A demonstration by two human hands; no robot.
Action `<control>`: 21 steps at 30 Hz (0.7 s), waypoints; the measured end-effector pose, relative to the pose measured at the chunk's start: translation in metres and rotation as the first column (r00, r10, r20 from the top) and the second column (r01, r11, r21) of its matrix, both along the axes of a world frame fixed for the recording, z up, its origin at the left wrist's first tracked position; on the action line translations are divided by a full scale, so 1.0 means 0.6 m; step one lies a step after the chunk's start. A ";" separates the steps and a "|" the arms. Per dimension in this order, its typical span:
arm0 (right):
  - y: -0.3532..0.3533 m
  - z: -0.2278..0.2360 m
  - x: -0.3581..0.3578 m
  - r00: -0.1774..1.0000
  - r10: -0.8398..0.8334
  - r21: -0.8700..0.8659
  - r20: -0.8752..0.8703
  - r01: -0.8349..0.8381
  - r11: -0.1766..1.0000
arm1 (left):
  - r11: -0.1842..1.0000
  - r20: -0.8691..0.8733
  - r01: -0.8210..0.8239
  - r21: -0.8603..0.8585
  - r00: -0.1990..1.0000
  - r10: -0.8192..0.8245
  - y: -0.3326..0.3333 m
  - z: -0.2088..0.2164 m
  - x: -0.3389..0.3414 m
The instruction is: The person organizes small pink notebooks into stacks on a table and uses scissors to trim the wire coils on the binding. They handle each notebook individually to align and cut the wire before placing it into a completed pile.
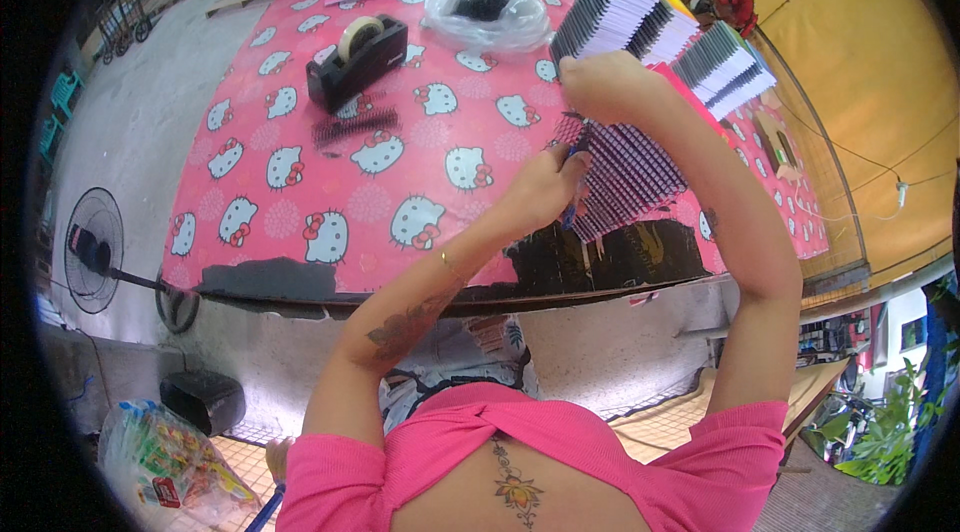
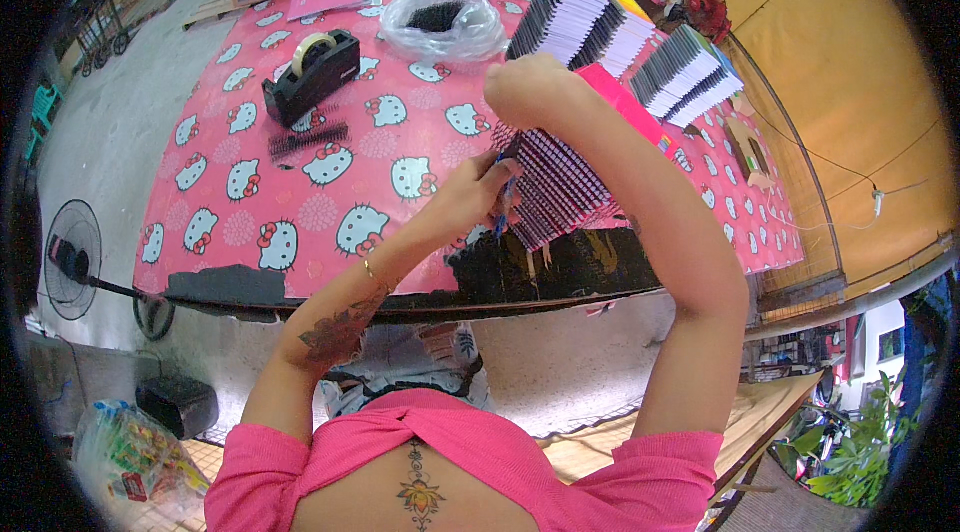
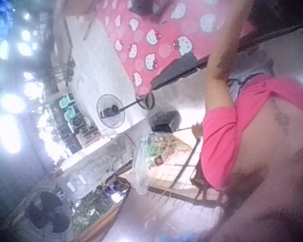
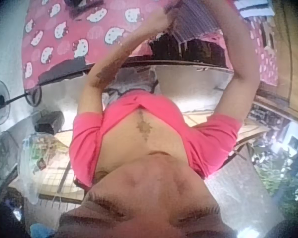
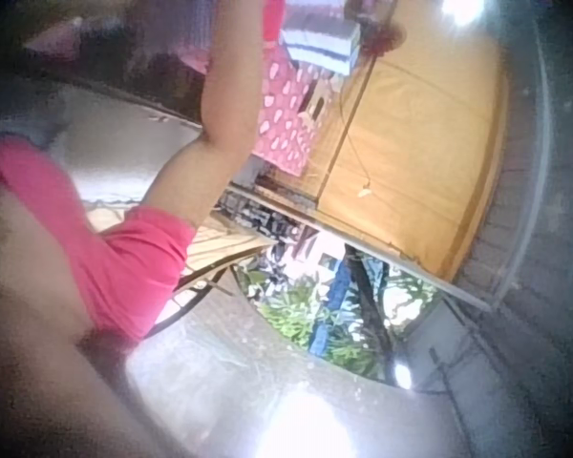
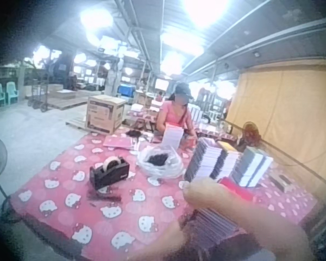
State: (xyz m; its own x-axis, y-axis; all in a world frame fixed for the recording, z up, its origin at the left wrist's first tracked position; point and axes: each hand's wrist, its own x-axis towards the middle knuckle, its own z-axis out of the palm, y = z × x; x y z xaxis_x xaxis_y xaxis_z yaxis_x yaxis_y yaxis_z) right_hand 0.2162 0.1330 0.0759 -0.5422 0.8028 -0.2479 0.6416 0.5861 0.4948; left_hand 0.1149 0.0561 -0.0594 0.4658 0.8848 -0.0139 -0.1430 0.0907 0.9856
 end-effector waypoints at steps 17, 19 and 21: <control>-0.002 0.006 -0.032 0.989 -0.061 -0.042 0.133 0.067 0.997 | 0.999 0.059 -0.036 0.035 0.998 0.034 0.005 -0.010 0.007; 0.000 0.002 -0.027 0.991 -0.047 -0.025 0.129 0.050 0.998 | 0.998 0.110 -0.042 0.049 0.993 0.037 0.007 -0.017 0.013; 0.004 -0.006 -0.021 0.995 -0.034 0.012 0.094 0.033 0.999 | 0.998 0.099 -0.012 0.059 0.995 0.006 0.001 -0.019 0.008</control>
State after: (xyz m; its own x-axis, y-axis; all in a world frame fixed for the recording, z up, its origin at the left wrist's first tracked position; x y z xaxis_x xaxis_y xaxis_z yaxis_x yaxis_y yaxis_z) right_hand 0.2036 0.1352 0.0725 -0.4892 0.8232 -0.2882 0.6110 0.5593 0.5602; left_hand 0.1199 0.0568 -0.0708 0.4540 0.8869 0.0851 -0.2409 0.0302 0.9701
